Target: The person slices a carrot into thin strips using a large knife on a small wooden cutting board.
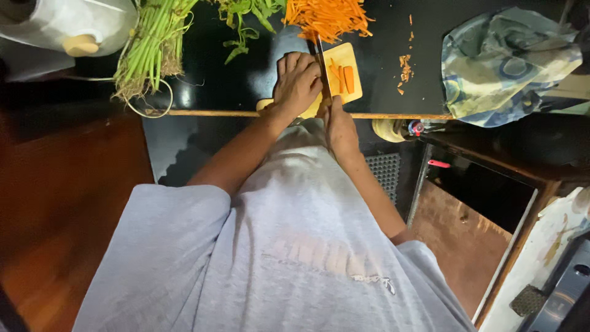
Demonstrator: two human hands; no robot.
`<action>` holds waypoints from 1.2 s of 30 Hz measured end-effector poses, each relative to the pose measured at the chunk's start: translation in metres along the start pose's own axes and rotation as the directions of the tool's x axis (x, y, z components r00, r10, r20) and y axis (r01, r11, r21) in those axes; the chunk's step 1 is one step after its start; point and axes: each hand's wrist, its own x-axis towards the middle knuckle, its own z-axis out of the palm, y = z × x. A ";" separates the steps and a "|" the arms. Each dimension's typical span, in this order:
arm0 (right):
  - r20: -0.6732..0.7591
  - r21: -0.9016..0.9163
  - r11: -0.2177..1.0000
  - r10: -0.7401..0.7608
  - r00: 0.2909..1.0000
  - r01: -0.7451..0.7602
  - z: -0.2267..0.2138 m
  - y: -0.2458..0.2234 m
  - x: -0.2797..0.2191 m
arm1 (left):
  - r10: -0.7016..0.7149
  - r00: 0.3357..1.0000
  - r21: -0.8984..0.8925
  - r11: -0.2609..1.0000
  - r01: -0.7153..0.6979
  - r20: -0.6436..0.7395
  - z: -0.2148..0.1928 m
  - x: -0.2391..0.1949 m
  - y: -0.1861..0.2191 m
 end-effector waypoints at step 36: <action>-0.151 0.346 0.935 0.141 0.978 -0.082 0.000 0.017 -0.050 | -0.065 0.997 0.163 0.984 0.071 -0.041 0.011 0.000 0.011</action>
